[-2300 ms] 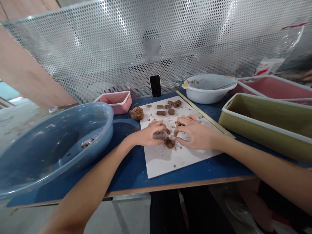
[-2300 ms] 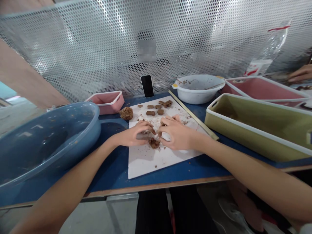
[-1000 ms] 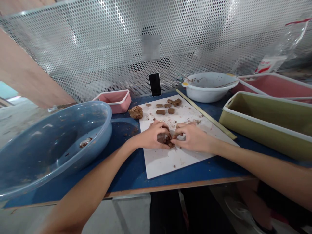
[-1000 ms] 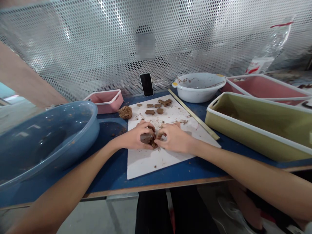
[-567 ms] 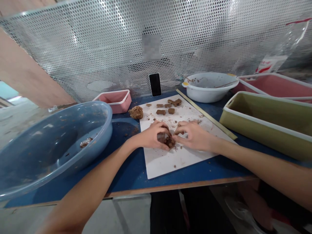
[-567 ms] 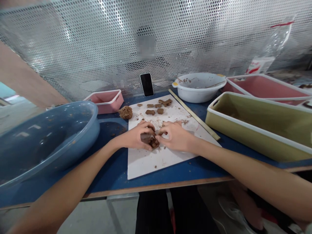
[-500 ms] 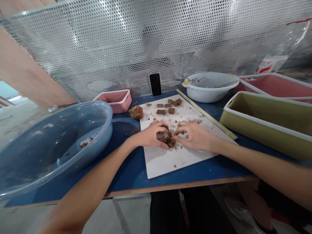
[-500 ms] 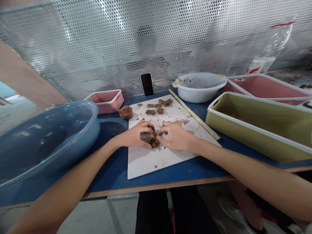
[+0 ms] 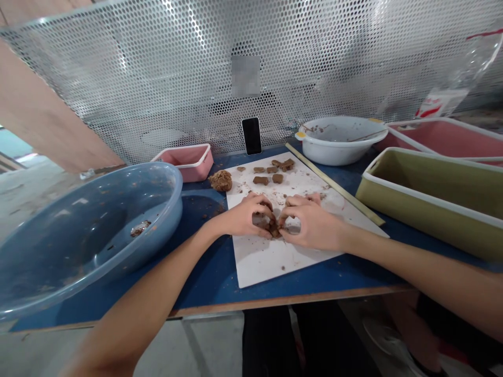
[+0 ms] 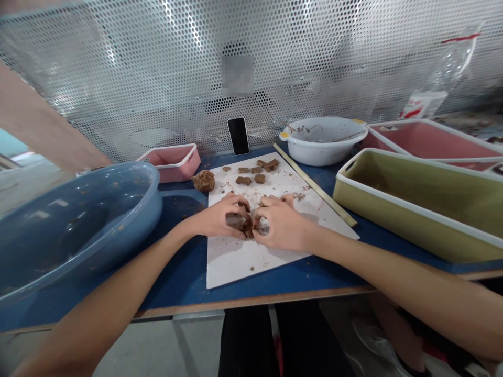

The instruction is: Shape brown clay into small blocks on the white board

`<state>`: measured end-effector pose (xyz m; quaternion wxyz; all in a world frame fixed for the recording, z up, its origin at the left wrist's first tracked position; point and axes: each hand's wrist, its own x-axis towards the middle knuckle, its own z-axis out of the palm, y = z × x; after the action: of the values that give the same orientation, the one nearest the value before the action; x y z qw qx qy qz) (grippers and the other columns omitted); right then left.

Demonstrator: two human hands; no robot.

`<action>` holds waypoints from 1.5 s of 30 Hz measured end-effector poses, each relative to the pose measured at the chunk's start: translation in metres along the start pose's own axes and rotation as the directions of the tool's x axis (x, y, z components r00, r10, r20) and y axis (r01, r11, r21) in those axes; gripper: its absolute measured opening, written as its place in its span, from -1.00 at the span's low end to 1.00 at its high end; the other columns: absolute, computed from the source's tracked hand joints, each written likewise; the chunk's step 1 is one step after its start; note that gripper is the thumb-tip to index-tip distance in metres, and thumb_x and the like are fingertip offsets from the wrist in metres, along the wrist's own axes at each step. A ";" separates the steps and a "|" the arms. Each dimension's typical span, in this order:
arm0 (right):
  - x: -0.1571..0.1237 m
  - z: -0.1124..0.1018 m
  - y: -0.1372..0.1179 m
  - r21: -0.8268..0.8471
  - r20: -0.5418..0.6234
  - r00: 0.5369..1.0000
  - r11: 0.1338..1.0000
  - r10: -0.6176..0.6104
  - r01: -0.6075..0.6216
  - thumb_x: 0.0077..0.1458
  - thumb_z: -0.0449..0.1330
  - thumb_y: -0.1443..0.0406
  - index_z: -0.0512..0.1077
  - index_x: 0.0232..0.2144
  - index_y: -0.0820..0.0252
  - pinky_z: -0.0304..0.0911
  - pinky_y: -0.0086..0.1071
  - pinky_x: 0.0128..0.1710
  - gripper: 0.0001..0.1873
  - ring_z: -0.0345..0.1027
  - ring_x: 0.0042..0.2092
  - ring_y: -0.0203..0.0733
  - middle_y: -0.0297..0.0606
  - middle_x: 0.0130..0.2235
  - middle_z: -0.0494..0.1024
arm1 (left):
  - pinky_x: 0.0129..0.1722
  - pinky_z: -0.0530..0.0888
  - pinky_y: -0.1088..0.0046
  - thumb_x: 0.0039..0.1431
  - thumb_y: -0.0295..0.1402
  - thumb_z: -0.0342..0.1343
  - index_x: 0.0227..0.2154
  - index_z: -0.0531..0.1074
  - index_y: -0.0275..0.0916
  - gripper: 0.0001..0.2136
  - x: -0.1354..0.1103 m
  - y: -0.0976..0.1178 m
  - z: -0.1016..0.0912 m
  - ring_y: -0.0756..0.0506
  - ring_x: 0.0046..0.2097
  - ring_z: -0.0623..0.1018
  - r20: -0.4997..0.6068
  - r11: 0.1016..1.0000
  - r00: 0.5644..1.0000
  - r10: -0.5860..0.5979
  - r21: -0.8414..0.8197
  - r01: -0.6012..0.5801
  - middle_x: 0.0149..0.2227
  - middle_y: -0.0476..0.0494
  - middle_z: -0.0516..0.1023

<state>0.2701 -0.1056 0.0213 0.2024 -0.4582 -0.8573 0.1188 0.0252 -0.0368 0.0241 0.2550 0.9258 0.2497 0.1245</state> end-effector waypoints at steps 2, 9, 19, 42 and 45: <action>0.000 0.002 -0.001 0.003 -0.012 1.000 1.000 -0.002 0.002 0.16 0.35 0.19 0.60 -0.34 0.10 -0.04 -0.08 0.01 -0.88 0.39 -0.16 -0.08 -0.24 -0.21 0.52 | 0.30 0.32 0.07 0.10 0.04 0.51 -0.17 0.68 -0.11 -0.62 0.000 0.000 0.000 -0.28 0.14 0.42 -0.002 1.000 1.000 -0.001 0.000 0.001 0.05 -0.18 0.54; 0.000 0.005 -0.002 -0.007 -0.016 1.000 1.000 -0.004 0.004 0.12 0.34 0.23 0.57 -0.36 0.11 -0.04 -0.12 -0.02 -0.92 0.38 -0.14 -0.07 -0.24 -0.20 0.50 | 0.32 0.31 0.06 0.08 -0.04 0.54 -0.16 0.68 -0.10 -0.64 0.000 0.001 0.000 -0.28 0.15 0.43 -0.001 1.000 1.000 -0.008 0.012 0.008 0.06 -0.17 0.54; 0.000 0.010 -0.004 -0.028 -0.061 0.998 0.999 -0.018 0.017 0.10 0.33 0.26 0.51 -0.40 0.13 -0.05 -0.12 -0.04 -0.91 0.34 -0.14 -0.06 -0.23 -0.23 0.49 | 0.33 0.31 0.05 0.08 -0.03 0.53 -0.20 0.66 -0.12 -0.65 0.001 0.002 0.001 -0.28 0.15 0.45 -0.004 1.000 1.000 -0.020 0.022 0.020 0.06 -0.17 0.55; 0.001 0.005 -0.008 -0.024 -0.012 1.000 1.000 -0.006 0.006 0.16 0.30 0.28 0.48 -0.39 0.12 -0.02 -0.10 -0.05 -0.91 0.35 -0.09 -0.02 -0.20 -0.19 0.52 | 0.34 0.31 0.05 0.05 -0.05 0.55 -0.20 0.66 -0.12 -0.64 0.001 0.001 0.002 -0.29 0.16 0.45 -0.008 1.000 1.000 -0.020 0.009 0.020 0.05 -0.18 0.55; 0.001 0.006 -0.008 -0.026 -0.016 1.000 1.000 0.003 -0.003 0.16 0.29 0.29 0.49 -0.39 0.12 -0.03 -0.09 -0.03 -0.92 0.35 -0.08 -0.02 -0.22 -0.20 0.50 | 0.33 0.31 0.06 0.07 -0.05 0.54 -0.19 0.66 -0.13 -0.65 0.001 0.002 0.003 -0.28 0.15 0.45 -0.012 1.000 1.000 -0.010 0.002 0.010 0.05 -0.18 0.55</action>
<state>0.2612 -0.1092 0.0192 0.2029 -0.4629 -0.8565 0.1043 0.0272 -0.0388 0.0229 0.2531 0.9240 0.2561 0.1285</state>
